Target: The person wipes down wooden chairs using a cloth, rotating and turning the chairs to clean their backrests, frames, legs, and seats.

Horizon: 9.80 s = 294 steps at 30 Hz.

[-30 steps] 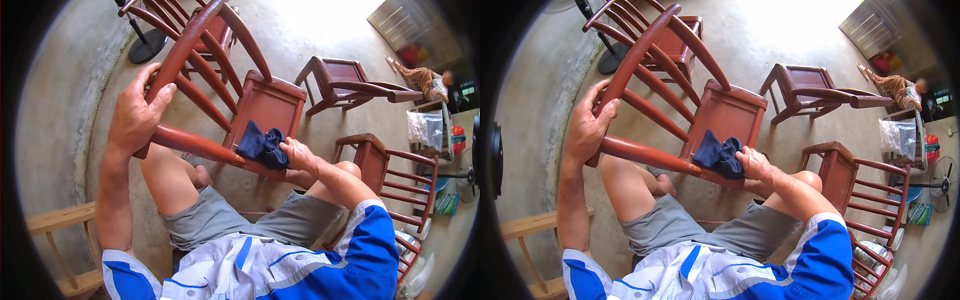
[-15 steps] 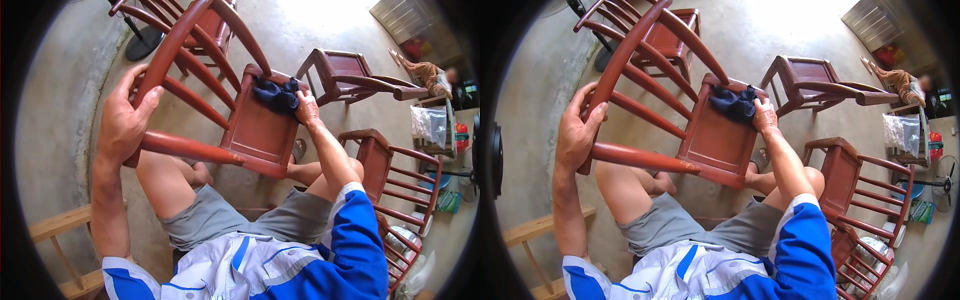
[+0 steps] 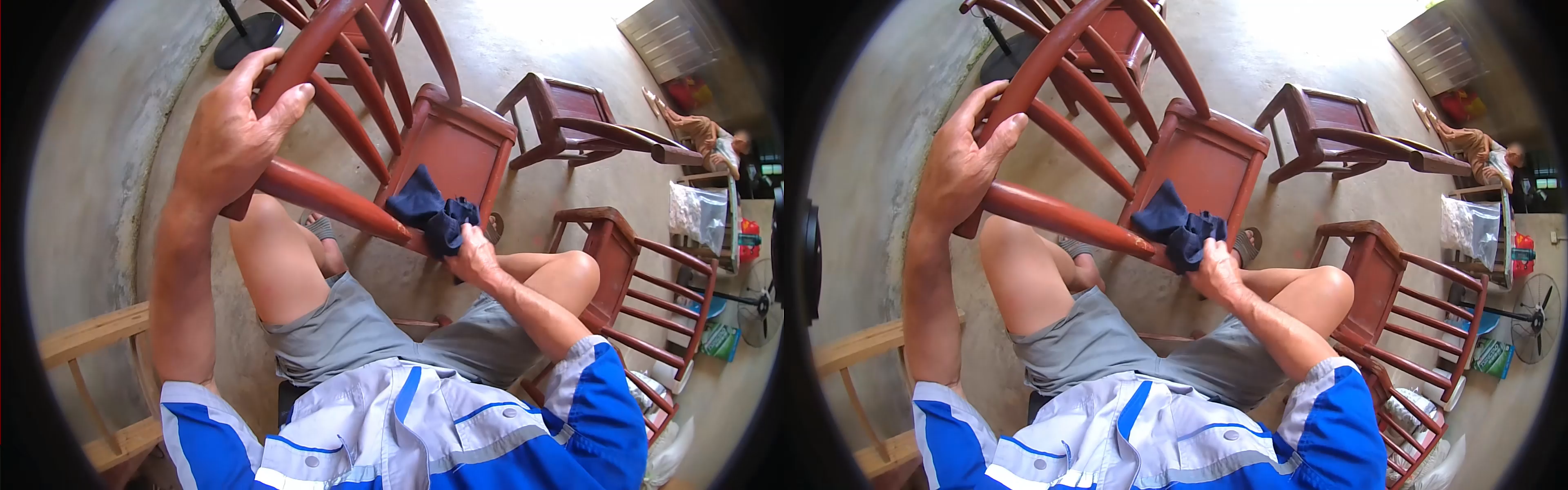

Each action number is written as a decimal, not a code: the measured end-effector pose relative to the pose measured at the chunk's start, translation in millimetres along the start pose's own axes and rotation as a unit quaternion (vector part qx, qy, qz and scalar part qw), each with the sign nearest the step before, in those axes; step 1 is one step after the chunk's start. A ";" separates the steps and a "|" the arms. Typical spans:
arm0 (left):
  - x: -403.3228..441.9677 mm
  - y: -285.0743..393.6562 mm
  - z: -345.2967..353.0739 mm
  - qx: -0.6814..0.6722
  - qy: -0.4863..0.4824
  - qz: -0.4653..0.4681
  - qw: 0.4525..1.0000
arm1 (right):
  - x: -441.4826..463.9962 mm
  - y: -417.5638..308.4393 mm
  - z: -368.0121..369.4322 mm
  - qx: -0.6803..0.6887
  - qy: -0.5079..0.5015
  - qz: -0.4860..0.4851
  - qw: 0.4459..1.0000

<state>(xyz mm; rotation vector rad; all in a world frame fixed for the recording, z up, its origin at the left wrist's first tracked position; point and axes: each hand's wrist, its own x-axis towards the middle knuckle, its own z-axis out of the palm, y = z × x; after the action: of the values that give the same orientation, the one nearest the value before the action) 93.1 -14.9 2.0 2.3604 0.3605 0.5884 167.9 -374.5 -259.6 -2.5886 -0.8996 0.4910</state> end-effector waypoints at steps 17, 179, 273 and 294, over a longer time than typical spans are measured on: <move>2.3 1.1 -2.6 -0.011 -0.032 -0.031 0.999 | -6.7 -44.5 -14.8 -0.115 -0.127 -0.037 0.985; 177.1 -30.8 23.4 0.348 -0.064 -0.111 0.929 | -3.1 -95.3 7.8 0.380 -0.029 -0.165 0.910; -1.4 77.6 -19.1 0.197 0.112 0.157 0.961 | 104.7 -64.4 -279.2 0.811 -0.181 -0.246 0.499; 12.9 67.4 -20.0 0.216 0.084 0.094 0.968 | 83.4 11.2 -89.0 0.185 0.366 -0.095 0.907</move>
<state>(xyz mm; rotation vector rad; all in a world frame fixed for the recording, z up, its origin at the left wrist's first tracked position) 100.9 -48.6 64.5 2.7909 0.3731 0.8774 273.5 -348.1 -203.5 -2.0406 -0.6824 -0.3324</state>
